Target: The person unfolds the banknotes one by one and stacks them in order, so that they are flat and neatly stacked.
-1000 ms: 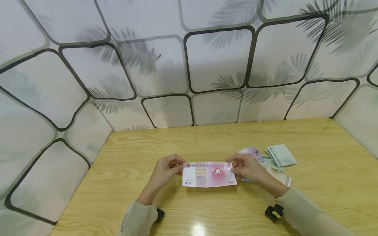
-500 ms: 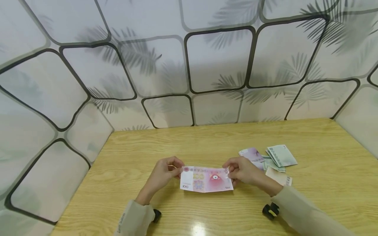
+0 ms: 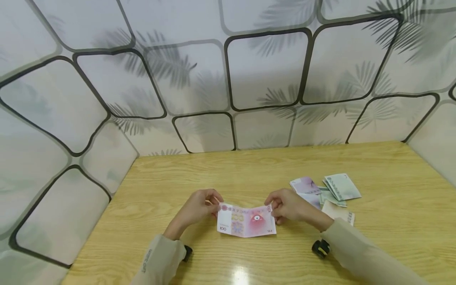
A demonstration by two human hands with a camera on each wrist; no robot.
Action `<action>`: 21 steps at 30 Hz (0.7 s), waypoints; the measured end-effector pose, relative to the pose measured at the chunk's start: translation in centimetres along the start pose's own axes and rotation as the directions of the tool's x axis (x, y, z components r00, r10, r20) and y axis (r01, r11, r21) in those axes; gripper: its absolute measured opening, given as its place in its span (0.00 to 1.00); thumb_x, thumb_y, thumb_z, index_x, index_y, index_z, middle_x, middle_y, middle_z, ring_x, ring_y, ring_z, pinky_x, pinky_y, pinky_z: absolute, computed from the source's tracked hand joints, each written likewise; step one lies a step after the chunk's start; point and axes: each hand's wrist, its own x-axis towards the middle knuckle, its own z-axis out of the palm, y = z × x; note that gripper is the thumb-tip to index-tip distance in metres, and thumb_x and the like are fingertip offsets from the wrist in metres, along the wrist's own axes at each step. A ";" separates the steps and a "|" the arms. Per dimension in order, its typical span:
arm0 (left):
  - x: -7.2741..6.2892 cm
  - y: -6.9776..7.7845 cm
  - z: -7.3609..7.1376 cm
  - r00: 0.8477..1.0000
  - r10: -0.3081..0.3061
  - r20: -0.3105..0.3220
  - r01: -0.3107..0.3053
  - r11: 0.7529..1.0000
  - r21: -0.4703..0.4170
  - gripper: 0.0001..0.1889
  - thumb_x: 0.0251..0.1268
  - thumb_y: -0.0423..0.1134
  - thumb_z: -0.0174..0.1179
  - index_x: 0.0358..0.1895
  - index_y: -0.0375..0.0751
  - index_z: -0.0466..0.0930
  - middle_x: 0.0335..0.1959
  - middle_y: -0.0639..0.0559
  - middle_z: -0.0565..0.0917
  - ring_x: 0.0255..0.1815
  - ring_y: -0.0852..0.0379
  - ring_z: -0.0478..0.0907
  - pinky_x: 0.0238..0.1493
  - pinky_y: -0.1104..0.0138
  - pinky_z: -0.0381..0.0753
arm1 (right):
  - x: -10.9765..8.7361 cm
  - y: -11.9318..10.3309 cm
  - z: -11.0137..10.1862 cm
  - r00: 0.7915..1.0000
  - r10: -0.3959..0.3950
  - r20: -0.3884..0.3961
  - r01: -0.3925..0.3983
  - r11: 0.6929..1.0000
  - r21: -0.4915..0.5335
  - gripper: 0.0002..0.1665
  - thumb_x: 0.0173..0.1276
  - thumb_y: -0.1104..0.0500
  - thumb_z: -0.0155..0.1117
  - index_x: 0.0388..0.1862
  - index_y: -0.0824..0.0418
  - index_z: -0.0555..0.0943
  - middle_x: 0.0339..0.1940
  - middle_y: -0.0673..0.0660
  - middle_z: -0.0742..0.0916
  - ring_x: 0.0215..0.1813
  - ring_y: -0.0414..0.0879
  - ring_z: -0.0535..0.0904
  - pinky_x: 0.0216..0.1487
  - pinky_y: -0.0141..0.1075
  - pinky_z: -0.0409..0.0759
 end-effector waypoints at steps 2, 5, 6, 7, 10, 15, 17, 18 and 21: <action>0.1 -0.1 -0.1 1.000 -0.009 0.017 0.009 1.000 0.019 0.05 0.64 0.18 0.58 0.41 0.24 0.79 0.29 0.44 0.81 0.26 0.50 0.83 0.30 0.61 0.87 | 0.1 0.0 0.1 1.000 0.010 -0.003 -0.010 1.000 -0.019 0.16 0.56 0.80 0.60 0.45 0.78 0.79 0.22 0.53 0.81 0.22 0.43 0.82 0.26 0.37 0.86; 0.2 -0.1 -0.1 0.999 -0.022 0.027 0.021 0.998 0.055 0.06 0.64 0.17 0.57 0.40 0.25 0.80 0.28 0.45 0.81 0.24 0.51 0.82 0.28 0.63 0.86 | 0.3 0.0 0.1 1.000 0.016 -0.007 -0.016 0.999 -0.048 0.17 0.55 0.80 0.61 0.45 0.77 0.79 0.21 0.53 0.81 0.22 0.43 0.81 0.26 0.36 0.86; 0.2 -0.1 -0.1 0.999 -0.029 0.026 0.027 0.997 0.066 0.06 0.64 0.17 0.57 0.40 0.25 0.80 0.28 0.45 0.81 0.24 0.52 0.82 0.28 0.63 0.86 | 0.3 0.0 0.1 1.000 0.017 -0.008 -0.017 0.998 -0.054 0.17 0.55 0.80 0.61 0.45 0.76 0.79 0.21 0.53 0.81 0.21 0.43 0.81 0.26 0.36 0.86; 0.3 -0.2 -0.1 0.999 -0.032 0.024 0.030 0.997 0.076 0.06 0.64 0.17 0.57 0.39 0.25 0.80 0.27 0.46 0.81 0.24 0.52 0.82 0.27 0.64 0.85 | 0.4 0.0 0.0 1.000 0.014 -0.007 -0.015 0.998 -0.061 0.17 0.55 0.80 0.61 0.45 0.76 0.79 0.21 0.53 0.81 0.21 0.42 0.81 0.26 0.36 0.86; 0.3 -0.1 0.0 0.999 -0.048 0.020 0.046 0.994 0.099 0.06 0.64 0.17 0.57 0.39 0.26 0.80 0.27 0.46 0.81 0.24 0.53 0.82 0.27 0.64 0.86 | 0.4 0.0 0.0 1.000 0.011 -0.001 -0.011 0.997 -0.071 0.16 0.55 0.80 0.62 0.45 0.75 0.79 0.20 0.52 0.81 0.21 0.42 0.81 0.25 0.36 0.85; 0.3 0.0 0.1 0.996 -0.075 0.043 0.069 0.989 0.128 0.06 0.61 0.17 0.59 0.38 0.27 0.80 0.26 0.46 0.81 0.23 0.54 0.82 0.26 0.64 0.85 | 0.3 0.0 0.0 0.999 0.029 0.031 -0.028 0.999 -0.044 0.15 0.55 0.80 0.62 0.43 0.73 0.78 0.19 0.53 0.81 0.21 0.43 0.81 0.25 0.37 0.85; 0.3 0.0 0.2 0.995 -0.088 0.047 0.080 0.984 0.157 0.06 0.61 0.17 0.60 0.37 0.28 0.81 0.25 0.47 0.81 0.22 0.55 0.81 0.25 0.65 0.84 | 0.2 0.0 0.0 0.998 0.034 0.046 -0.032 0.999 -0.038 0.14 0.56 0.80 0.63 0.43 0.73 0.77 0.19 0.54 0.81 0.21 0.43 0.81 0.25 0.37 0.85; 0.3 0.1 0.2 0.995 -0.094 0.043 0.085 0.980 0.180 0.07 0.60 0.17 0.60 0.37 0.29 0.81 0.24 0.47 0.80 0.22 0.56 0.81 0.25 0.66 0.83 | 0.2 0.0 0.0 0.998 0.035 0.053 -0.033 0.999 -0.039 0.14 0.57 0.79 0.63 0.43 0.73 0.77 0.19 0.54 0.81 0.21 0.44 0.82 0.25 0.37 0.85; 0.2 0.1 0.4 0.993 -0.114 0.014 0.108 0.965 0.238 0.07 0.60 0.17 0.62 0.36 0.31 0.81 0.23 0.49 0.79 0.21 0.58 0.79 0.24 0.69 0.80 | 0.1 -0.1 -0.1 0.997 0.034 0.067 -0.030 0.998 -0.057 0.13 0.59 0.78 0.64 0.43 0.73 0.77 0.19 0.54 0.82 0.21 0.44 0.82 0.25 0.37 0.86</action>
